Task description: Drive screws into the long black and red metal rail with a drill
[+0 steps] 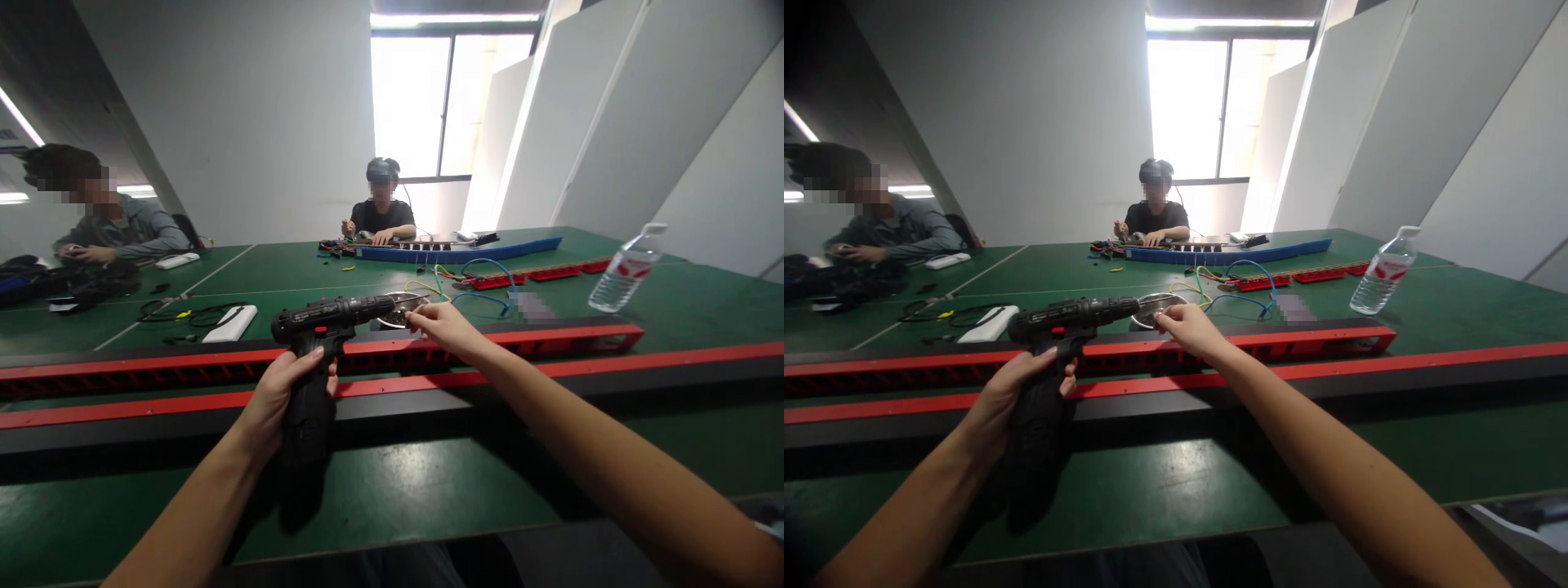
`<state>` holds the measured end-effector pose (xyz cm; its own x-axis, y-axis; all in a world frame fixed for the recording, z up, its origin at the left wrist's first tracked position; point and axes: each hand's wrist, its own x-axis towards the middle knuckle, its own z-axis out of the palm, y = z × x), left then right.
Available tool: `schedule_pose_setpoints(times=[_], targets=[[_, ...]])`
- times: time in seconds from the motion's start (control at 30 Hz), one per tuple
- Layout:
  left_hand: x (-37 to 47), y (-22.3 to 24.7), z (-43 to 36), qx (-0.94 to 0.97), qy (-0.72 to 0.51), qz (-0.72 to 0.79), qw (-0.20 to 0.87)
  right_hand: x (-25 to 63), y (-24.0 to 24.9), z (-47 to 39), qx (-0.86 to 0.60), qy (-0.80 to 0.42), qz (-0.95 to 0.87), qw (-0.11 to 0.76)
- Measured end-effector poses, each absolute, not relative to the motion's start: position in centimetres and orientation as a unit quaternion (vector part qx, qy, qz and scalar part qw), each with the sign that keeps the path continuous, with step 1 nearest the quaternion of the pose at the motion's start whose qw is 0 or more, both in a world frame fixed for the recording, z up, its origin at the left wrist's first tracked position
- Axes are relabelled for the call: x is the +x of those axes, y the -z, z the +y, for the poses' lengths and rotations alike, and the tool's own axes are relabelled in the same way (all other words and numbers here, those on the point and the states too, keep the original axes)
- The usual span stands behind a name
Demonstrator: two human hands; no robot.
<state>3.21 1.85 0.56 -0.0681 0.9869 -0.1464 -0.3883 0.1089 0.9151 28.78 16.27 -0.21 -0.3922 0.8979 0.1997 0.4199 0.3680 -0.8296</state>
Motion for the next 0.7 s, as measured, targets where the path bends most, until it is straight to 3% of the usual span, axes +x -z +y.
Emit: schedule_pose_setpoints(times=[0.17, 0.4, 0.7], targets=[[2.8, -0.4, 1.4, 0.342, -0.569, 0.453, 0.596, 29.2, 0.5, 13.9, -0.444, -0.415, -0.708, 0.36], [2.9, -0.1, 1.1, 0.35, -0.57, 0.446, 0.594, 30.3, 2.2, 14.6, -0.423, -0.514, -0.571, 0.481], [3.0, -0.1, 0.8, 0.311, -0.579, 0.452, 0.603, 30.7, 2.7, 14.6, -0.402, -0.546, -0.532, 0.508]])
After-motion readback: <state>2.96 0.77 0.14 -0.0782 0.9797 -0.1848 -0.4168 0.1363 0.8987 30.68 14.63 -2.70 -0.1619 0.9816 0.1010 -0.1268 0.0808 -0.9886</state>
